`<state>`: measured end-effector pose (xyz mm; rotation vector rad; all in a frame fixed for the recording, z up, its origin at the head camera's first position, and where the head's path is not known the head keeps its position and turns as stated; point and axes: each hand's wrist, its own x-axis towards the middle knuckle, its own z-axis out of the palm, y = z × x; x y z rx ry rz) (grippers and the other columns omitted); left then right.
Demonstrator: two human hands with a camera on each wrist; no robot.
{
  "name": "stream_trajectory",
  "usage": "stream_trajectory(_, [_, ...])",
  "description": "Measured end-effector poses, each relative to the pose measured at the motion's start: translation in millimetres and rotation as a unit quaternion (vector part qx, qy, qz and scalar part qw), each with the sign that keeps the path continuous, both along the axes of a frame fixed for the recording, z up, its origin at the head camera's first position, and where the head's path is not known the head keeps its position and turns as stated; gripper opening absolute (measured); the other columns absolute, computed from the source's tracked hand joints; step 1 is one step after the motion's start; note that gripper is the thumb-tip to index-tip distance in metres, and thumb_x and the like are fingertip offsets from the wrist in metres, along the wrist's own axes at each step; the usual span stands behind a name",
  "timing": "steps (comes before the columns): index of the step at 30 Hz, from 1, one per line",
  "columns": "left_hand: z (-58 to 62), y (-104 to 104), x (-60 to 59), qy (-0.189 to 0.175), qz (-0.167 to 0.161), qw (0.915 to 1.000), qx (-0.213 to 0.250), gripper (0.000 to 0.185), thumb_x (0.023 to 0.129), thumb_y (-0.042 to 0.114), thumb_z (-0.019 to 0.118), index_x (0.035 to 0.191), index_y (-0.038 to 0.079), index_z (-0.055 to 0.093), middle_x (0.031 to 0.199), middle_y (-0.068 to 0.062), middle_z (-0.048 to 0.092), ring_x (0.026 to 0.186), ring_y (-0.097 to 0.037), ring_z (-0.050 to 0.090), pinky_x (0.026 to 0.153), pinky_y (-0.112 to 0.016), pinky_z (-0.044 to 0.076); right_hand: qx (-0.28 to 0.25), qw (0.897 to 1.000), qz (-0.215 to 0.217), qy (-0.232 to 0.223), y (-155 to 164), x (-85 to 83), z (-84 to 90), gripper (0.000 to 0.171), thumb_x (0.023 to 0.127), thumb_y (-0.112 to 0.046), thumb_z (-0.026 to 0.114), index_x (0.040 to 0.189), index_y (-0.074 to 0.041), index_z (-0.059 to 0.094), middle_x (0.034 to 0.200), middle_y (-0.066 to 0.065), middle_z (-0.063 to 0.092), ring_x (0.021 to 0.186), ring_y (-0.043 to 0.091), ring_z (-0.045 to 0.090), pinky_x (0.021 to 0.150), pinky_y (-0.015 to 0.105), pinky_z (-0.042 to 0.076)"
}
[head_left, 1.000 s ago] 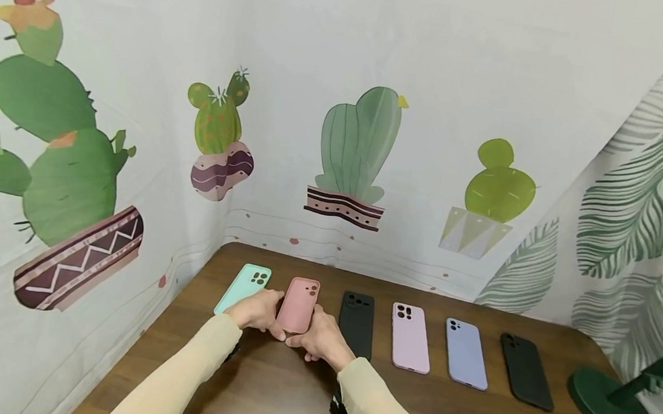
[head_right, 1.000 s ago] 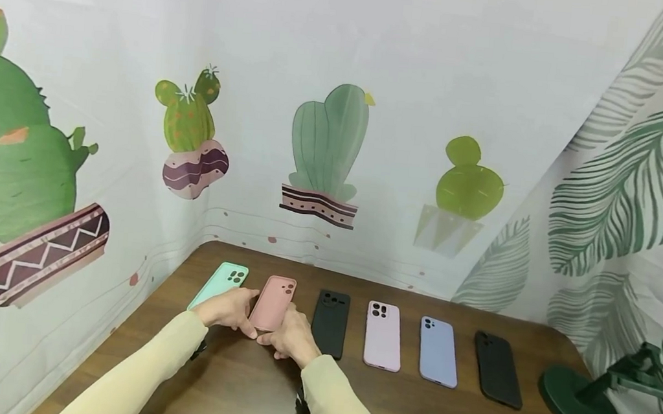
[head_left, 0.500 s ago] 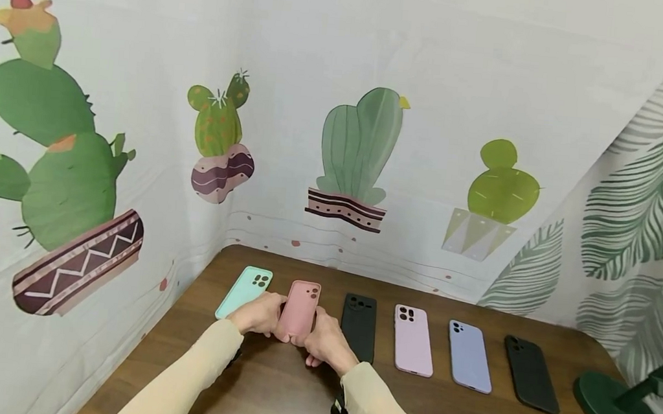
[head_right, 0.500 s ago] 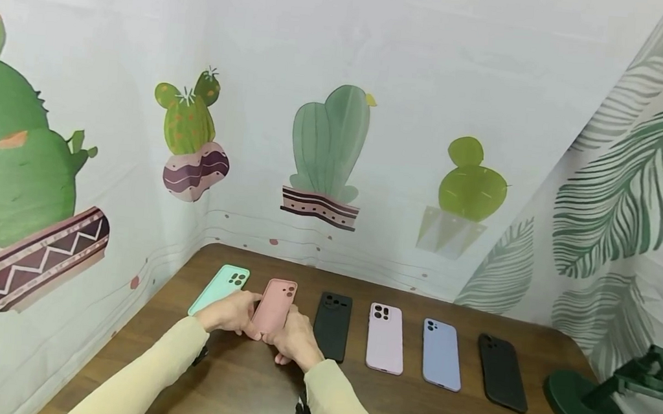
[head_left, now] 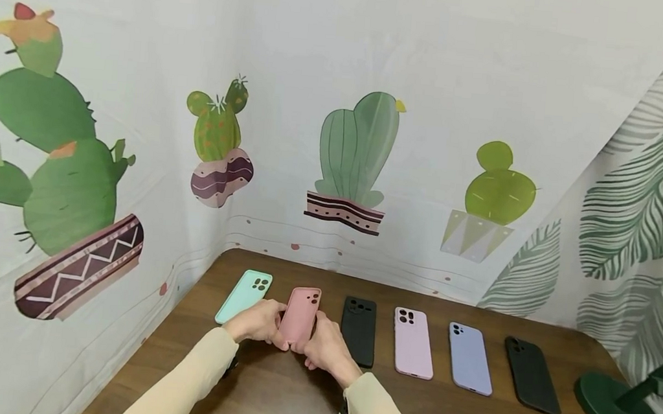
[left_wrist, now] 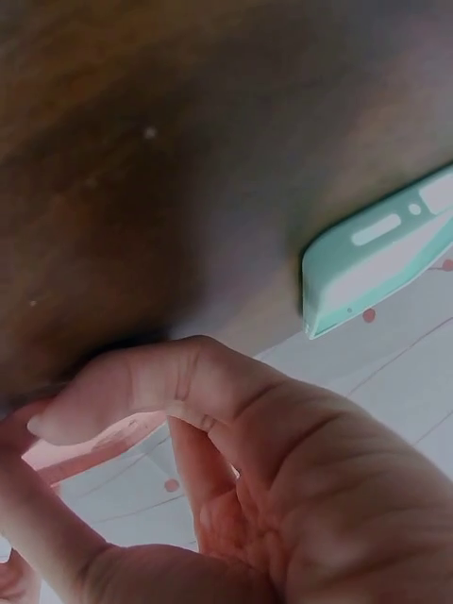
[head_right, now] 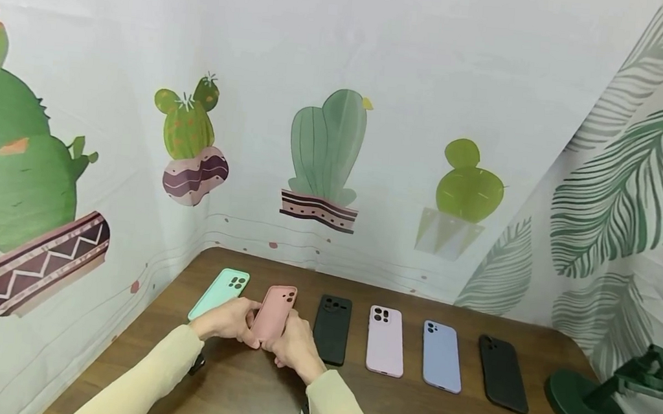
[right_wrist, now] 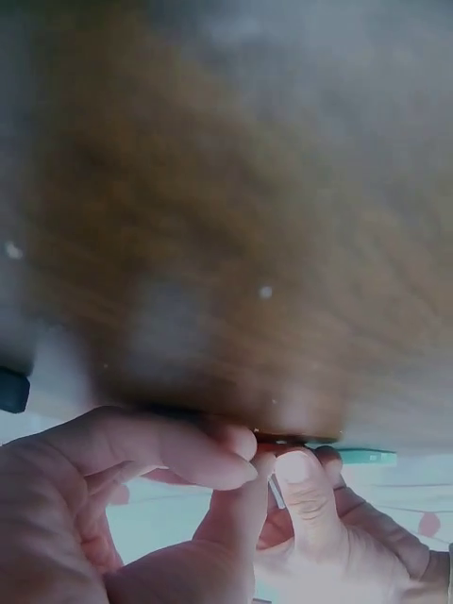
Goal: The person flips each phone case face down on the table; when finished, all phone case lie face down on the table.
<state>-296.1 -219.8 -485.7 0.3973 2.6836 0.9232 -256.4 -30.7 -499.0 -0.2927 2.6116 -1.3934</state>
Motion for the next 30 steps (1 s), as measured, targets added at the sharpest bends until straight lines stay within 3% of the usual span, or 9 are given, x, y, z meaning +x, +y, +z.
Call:
stream_trajectory(5, [-1.4, 0.2, 1.9, 0.008, 0.000, 0.9997, 0.022, 0.071, 0.061, 0.011, 0.095, 0.122, -0.005, 0.063, 0.073, -0.006, 0.062, 0.057, -0.014, 0.060, 0.054, -0.027, 0.050, 0.014, 1.000, 0.002, 0.026, 1.5, 3.9, 0.3, 0.051, 0.080, -0.010, 0.082, 0.120, 0.004, 0.054, 0.062, 0.005, 0.062, 0.039, 0.011, 0.058, 0.041, 0.030, 0.051])
stream_trajectory(9, [-1.9, 0.0, 3.0, -0.002, 0.003, 0.9991, 0.042, 0.070, 0.063, 0.012, 0.094, 0.123, -0.006, 0.062, 0.078, -0.006, 0.063, 0.063, -0.013, 0.059, 0.058, -0.026, 0.049, 0.021, 0.999, 0.005, 0.040, 3.0, 7.3, 0.5, 0.036, 0.081, -0.010, 0.081, 0.107, -0.001, 0.058, 0.058, 0.003, 0.062, 0.038, 0.009, 0.057, 0.040, 0.028, 0.049])
stream_trajectory(15, [-2.2, 0.1, 7.4, -0.040, 0.011, 0.9944, 0.097, 0.067, 0.079, 0.035, 0.085, 0.124, -0.009, 0.063, 0.079, -0.005, 0.071, 0.061, -0.016, 0.069, 0.060, -0.031, 0.058, 0.028, 0.998, 0.006, 0.055, 5.3, 13.6, 1.6, 0.037, 0.081, -0.011, 0.079, 0.110, -0.001, 0.057, 0.057, 0.000, 0.060, 0.038, 0.009, 0.056, 0.040, 0.027, 0.049])
stream_trajectory(25, [-4.9, 9.7, 12.1, -0.011, 0.052, 0.9931, 0.104, 0.058, 0.078, 0.054, 0.081, 0.099, 0.001, 0.072, 0.071, -0.003, 0.073, 0.058, -0.014, 0.069, 0.056, -0.031, 0.058, 0.008, 0.998, 0.003, 0.069, 6.2, 18.8, 4.2, 0.039, 0.084, -0.011, 0.078, 0.115, -0.008, 0.056, 0.056, -0.003, 0.060, 0.040, 0.008, 0.056, 0.040, 0.028, 0.047])
stream_trajectory(30, [-5.1, 15.9, 14.6, -0.005, 0.066, 0.9929, 0.099, 0.060, 0.078, 0.058, 0.080, 0.097, 0.001, 0.071, 0.070, -0.004, 0.072, 0.057, -0.013, 0.069, 0.055, -0.030, 0.057, 0.017, 0.995, -0.003, 0.096, 6.0, 20.5, 4.4, 0.042, 0.084, -0.013, 0.078, 0.119, -0.007, 0.055, 0.055, -0.005, 0.059, 0.038, 0.005, 0.054, 0.040, 0.027, 0.046])
